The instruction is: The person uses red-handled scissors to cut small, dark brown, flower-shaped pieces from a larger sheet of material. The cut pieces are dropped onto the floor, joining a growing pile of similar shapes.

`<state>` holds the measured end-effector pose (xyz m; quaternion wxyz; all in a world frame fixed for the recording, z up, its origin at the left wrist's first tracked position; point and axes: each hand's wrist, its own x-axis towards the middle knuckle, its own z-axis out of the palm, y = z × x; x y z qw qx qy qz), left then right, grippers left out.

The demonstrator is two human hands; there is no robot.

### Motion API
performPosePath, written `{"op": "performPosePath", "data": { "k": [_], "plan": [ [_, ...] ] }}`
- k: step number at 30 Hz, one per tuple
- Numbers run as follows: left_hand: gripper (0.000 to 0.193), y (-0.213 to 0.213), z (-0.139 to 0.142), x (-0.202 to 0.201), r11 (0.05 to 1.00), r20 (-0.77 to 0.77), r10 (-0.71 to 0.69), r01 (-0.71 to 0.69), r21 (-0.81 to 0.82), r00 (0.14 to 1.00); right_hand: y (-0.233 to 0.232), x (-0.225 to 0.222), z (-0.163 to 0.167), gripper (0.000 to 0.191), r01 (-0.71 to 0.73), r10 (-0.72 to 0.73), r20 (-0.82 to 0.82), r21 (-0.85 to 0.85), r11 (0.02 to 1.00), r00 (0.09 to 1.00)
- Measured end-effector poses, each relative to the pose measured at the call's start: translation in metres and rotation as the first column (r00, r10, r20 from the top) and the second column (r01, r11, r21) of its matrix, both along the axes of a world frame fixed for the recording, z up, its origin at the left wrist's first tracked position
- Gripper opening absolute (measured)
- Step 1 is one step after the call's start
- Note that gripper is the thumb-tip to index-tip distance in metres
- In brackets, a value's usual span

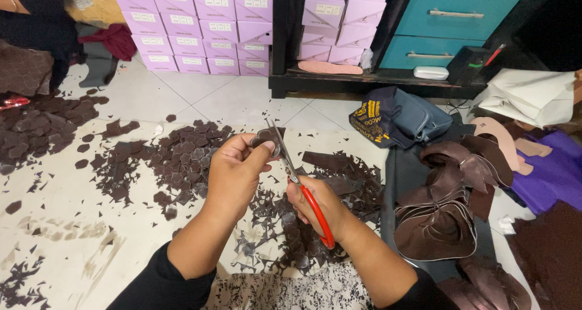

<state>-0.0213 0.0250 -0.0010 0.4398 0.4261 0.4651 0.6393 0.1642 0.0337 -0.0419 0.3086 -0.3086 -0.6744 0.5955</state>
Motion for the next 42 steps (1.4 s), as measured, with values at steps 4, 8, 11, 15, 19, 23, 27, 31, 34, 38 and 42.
{"op": "performPosePath", "data": {
  "k": [4,8,11,15,19,23,27,31,34,38,42],
  "plan": [
    [0.011,0.000,0.000,0.001,1.000,0.013,0.002,-0.002,-0.015,1.000,0.000,0.001,0.000,0.050,-0.006,0.005,-0.020,-0.020,1.000,1.000],
    [0.012,-0.001,0.001,0.001,1.000,0.010,0.000,0.000,-0.012,1.000,0.000,0.000,-0.001,0.051,0.004,-0.004,-0.004,-0.002,1.000,1.000],
    [0.012,-0.002,0.002,0.001,1.000,0.036,-0.001,0.002,-0.029,0.999,0.000,0.000,-0.002,0.052,-0.002,0.002,-0.021,-0.006,1.000,1.000],
    [0.013,-0.002,0.005,0.002,0.998,0.049,-0.015,0.018,-0.053,0.999,0.002,0.001,-0.002,0.052,0.009,-0.010,0.012,0.015,1.000,1.000],
    [0.015,-0.004,0.008,0.003,0.996,0.028,-0.027,0.029,-0.079,0.999,0.003,0.001,-0.003,0.050,0.008,-0.009,0.011,0.046,0.999,1.000],
    [0.015,-0.004,0.010,0.005,0.991,0.047,-0.012,0.018,-0.136,0.999,0.003,0.000,-0.006,0.050,-0.002,0.000,-0.073,-0.025,1.000,0.997],
    [0.015,-0.004,0.008,0.007,0.984,0.041,0.002,0.005,-0.177,0.999,0.003,0.000,-0.007,0.050,-0.024,0.013,-0.146,-0.077,0.997,0.989],
    [0.015,-0.005,0.006,0.008,0.984,0.079,0.003,0.011,-0.176,0.997,0.003,0.000,-0.006,0.051,-0.001,-0.009,-0.129,-0.075,0.997,0.992],
    [0.014,-0.005,0.002,0.010,0.984,0.126,-0.006,0.028,-0.174,0.992,0.001,-0.001,-0.004,0.051,0.030,-0.037,-0.109,-0.070,0.997,0.993],
    [0.015,-0.003,-0.002,0.013,0.985,0.182,0.006,0.026,-0.173,0.983,-0.003,-0.005,-0.003,0.050,0.105,-0.109,-0.073,-0.066,0.992,0.991],
    [0.015,-0.002,-0.004,0.013,0.985,0.193,0.015,0.019,-0.171,0.981,-0.004,-0.006,-0.004,0.049,0.131,-0.138,-0.067,-0.093,0.987,0.988]
  ]
}}
